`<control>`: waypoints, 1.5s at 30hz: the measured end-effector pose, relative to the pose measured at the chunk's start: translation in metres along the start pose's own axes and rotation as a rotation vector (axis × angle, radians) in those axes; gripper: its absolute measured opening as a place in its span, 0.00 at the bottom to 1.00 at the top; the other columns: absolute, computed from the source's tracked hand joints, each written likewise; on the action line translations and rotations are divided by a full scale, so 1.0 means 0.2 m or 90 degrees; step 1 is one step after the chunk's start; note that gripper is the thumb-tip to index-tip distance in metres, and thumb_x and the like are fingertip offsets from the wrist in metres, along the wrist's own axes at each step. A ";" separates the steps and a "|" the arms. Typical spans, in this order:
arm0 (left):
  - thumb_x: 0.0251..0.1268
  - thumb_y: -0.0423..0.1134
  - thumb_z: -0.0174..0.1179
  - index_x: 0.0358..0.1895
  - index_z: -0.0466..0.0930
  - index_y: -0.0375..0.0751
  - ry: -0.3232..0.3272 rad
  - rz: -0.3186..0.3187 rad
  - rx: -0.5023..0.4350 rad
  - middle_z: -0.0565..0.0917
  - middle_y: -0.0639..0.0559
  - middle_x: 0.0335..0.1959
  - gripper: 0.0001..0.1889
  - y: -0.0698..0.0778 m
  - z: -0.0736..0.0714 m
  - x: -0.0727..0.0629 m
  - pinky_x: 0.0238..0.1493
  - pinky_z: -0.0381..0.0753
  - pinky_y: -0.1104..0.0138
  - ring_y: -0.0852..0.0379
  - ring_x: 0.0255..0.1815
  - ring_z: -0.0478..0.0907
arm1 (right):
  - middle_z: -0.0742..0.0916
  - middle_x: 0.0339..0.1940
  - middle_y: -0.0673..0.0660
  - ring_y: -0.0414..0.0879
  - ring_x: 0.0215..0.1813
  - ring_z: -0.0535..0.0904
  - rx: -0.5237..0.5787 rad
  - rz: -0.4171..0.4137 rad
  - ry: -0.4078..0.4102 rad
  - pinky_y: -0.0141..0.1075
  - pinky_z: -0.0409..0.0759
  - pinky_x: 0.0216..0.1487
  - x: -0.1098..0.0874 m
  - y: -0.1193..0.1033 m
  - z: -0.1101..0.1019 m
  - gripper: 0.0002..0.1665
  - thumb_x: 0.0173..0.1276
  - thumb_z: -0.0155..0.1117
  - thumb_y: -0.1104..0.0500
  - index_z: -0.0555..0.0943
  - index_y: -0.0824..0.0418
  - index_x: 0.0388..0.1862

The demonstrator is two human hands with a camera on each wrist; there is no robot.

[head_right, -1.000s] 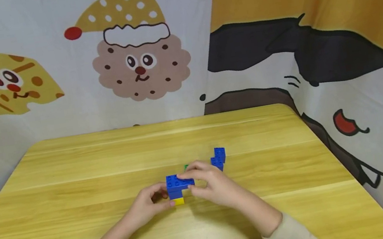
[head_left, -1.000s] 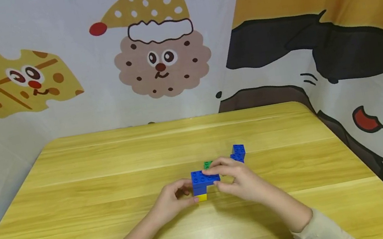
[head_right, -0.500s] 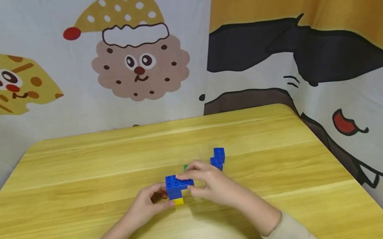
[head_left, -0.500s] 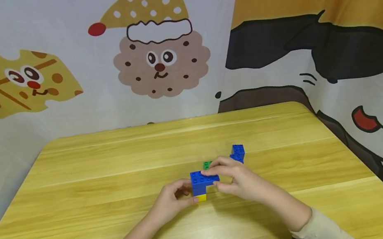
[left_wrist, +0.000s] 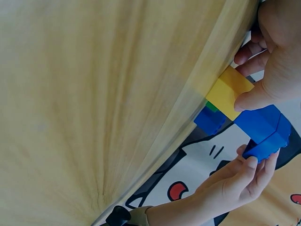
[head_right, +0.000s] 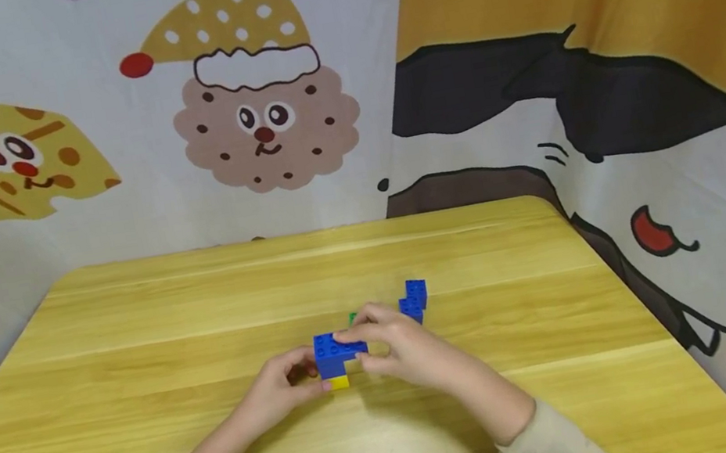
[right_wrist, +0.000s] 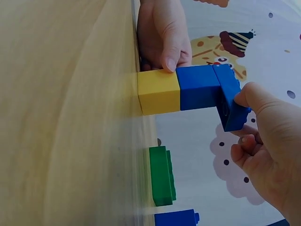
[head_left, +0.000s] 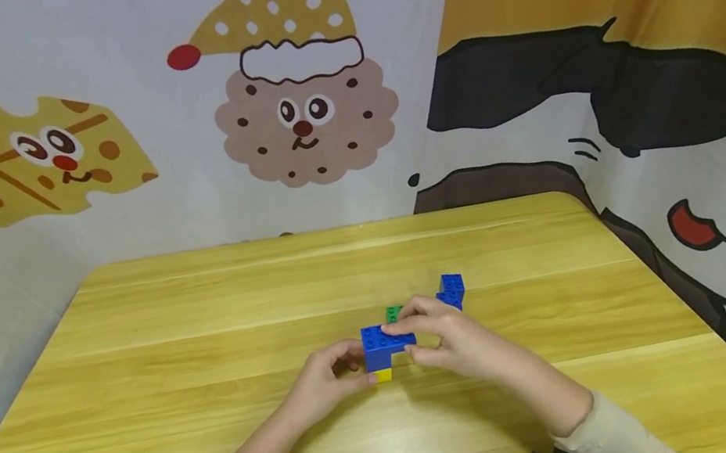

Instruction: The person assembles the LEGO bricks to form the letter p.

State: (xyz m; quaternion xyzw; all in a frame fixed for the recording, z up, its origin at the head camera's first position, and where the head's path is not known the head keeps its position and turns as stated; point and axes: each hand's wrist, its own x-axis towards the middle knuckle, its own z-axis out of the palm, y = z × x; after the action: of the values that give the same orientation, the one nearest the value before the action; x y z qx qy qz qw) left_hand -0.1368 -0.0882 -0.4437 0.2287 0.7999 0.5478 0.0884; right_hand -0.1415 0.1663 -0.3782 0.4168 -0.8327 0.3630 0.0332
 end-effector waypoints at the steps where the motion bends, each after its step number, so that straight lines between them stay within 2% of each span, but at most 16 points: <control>1: 0.63 0.38 0.72 0.56 0.82 0.36 0.000 0.000 -0.001 0.86 0.50 0.47 0.20 0.00 0.00 0.00 0.49 0.78 0.64 0.53 0.45 0.76 | 0.81 0.51 0.56 0.48 0.42 0.76 -0.001 -0.003 0.001 0.30 0.79 0.30 0.00 0.00 0.00 0.22 0.67 0.67 0.69 0.84 0.63 0.60; 11: 0.63 0.38 0.71 0.56 0.83 0.37 0.000 -0.006 -0.008 0.86 0.50 0.48 0.20 -0.01 0.00 -0.01 0.50 0.77 0.63 0.52 0.46 0.76 | 0.82 0.50 0.56 0.50 0.41 0.78 -0.005 -0.014 0.009 0.29 0.79 0.29 0.00 -0.01 0.01 0.22 0.66 0.68 0.69 0.84 0.63 0.59; 16: 0.63 0.37 0.72 0.56 0.83 0.37 0.001 -0.008 -0.007 0.87 0.50 0.48 0.19 -0.01 0.00 -0.01 0.50 0.77 0.64 0.52 0.46 0.77 | 0.84 0.52 0.55 0.46 0.48 0.80 -0.033 -0.027 0.019 0.36 0.84 0.39 0.00 -0.01 0.00 0.22 0.65 0.70 0.67 0.85 0.60 0.59; 21: 0.63 0.38 0.72 0.56 0.83 0.37 0.000 -0.011 -0.009 0.86 0.50 0.48 0.20 -0.01 0.01 -0.01 0.50 0.77 0.64 0.52 0.45 0.76 | 0.85 0.55 0.57 0.51 0.55 0.81 -0.032 -0.035 0.019 0.40 0.84 0.50 -0.01 0.02 -0.02 0.23 0.65 0.71 0.66 0.85 0.59 0.59; 26: 0.62 0.37 0.72 0.56 0.83 0.37 0.004 -0.019 -0.012 0.86 0.50 0.47 0.20 -0.01 0.01 0.00 0.49 0.77 0.64 0.52 0.45 0.76 | 0.85 0.56 0.57 0.53 0.58 0.80 -0.017 -0.016 0.040 0.43 0.84 0.51 -0.02 0.04 -0.08 0.21 0.64 0.72 0.67 0.85 0.61 0.57; 32: 0.61 0.37 0.73 0.55 0.83 0.38 0.007 -0.029 -0.010 0.86 0.51 0.46 0.20 -0.01 0.01 0.00 0.49 0.77 0.65 0.52 0.45 0.75 | 0.86 0.54 0.57 0.52 0.52 0.81 0.006 0.006 0.075 0.46 0.84 0.47 -0.03 0.09 -0.14 0.19 0.65 0.71 0.69 0.86 0.63 0.55; 37: 0.61 0.37 0.73 0.55 0.83 0.37 0.008 -0.027 -0.005 0.86 0.51 0.46 0.20 -0.01 0.01 0.00 0.49 0.77 0.65 0.52 0.45 0.75 | 0.86 0.55 0.57 0.51 0.51 0.81 0.020 0.043 0.107 0.45 0.83 0.45 -0.05 0.13 -0.17 0.18 0.66 0.70 0.69 0.86 0.61 0.55; 45: 0.60 0.36 0.73 0.55 0.83 0.37 0.007 -0.033 -0.003 0.86 0.51 0.45 0.20 0.00 0.01 0.00 0.48 0.77 0.66 0.52 0.44 0.75 | 0.87 0.51 0.58 0.53 0.38 0.77 0.015 0.049 0.167 0.37 0.76 0.40 -0.07 0.23 -0.20 0.19 0.63 0.71 0.72 0.86 0.63 0.53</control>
State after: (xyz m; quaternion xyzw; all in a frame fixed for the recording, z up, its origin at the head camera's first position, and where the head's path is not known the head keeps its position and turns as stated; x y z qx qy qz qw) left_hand -0.1352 -0.0868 -0.4456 0.2044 0.8048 0.5484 0.0986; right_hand -0.1761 0.2186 -0.3797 0.3337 -0.8324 0.4249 0.1229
